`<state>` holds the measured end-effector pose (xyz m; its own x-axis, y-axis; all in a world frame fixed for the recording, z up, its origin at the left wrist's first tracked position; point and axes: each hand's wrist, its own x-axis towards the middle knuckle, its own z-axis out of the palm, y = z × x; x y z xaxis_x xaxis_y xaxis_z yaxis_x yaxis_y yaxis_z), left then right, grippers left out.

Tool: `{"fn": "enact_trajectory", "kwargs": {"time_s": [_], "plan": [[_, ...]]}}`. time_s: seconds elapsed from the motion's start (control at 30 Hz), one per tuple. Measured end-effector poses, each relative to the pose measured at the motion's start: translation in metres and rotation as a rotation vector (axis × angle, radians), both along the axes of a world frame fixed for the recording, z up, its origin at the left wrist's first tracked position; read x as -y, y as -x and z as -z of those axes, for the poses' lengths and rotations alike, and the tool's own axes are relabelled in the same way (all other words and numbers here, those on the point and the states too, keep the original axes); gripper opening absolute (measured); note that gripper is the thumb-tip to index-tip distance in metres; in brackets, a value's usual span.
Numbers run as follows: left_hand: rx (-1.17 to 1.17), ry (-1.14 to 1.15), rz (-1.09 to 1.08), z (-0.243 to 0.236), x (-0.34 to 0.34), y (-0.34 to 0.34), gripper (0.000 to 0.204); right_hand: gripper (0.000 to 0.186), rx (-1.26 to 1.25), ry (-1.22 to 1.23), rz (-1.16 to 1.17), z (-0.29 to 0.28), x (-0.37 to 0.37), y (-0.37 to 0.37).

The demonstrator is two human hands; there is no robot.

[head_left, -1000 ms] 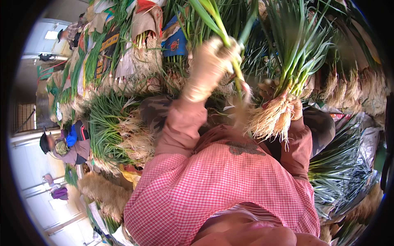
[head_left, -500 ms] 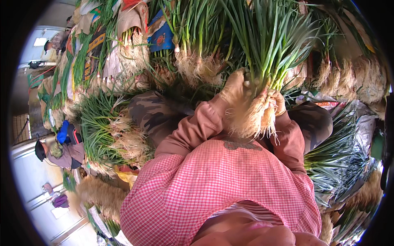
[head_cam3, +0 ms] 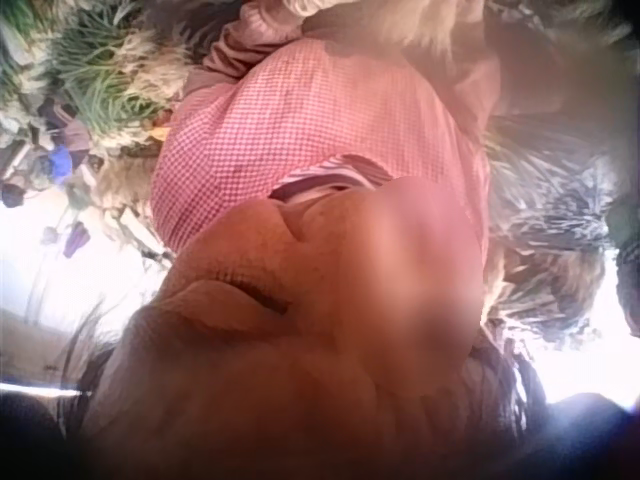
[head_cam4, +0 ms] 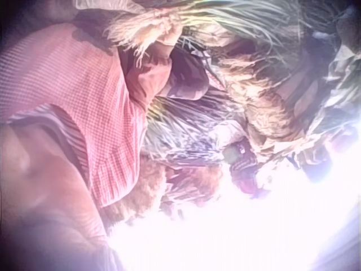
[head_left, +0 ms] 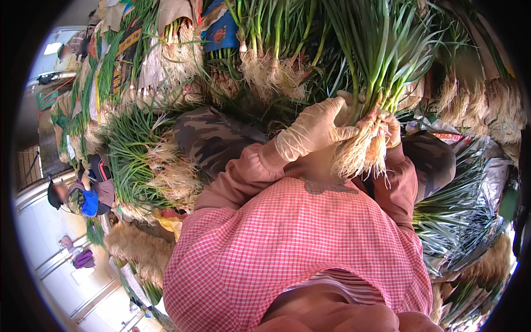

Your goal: The person sits on the floor and repeatedly cleans the roots of green onions by hand, removing soil and debris. They handle the onions one at a time, shaking and rubbing the root ends before placing them back into the pile.

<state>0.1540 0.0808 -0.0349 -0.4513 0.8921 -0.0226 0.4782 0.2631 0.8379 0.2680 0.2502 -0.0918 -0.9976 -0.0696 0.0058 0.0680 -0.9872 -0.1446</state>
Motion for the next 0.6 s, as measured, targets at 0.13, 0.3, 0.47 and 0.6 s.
{"fn": "enact_trajectory", "kwargs": {"time_s": [0.13,0.3,0.47,0.6], "plan": [[-0.279,0.111,-0.054,-0.007,0.001,-0.002,0.021,0.023,0.147,-0.134,0.121,0.021,0.000,-0.003],[0.080,0.118,-0.106,0.005,-0.002,0.021,0.006,0.027,0.129,-0.275,0.078,0.026,0.001,-0.002],[0.018,0.109,-0.017,0.023,-0.003,0.018,0.025,0.028,0.172,-0.287,0.034,0.033,-0.003,-0.003],[-0.090,0.184,-0.052,0.028,-0.007,0.016,0.016,0.030,0.212,-0.313,0.082,0.040,-0.001,-0.006]]}}
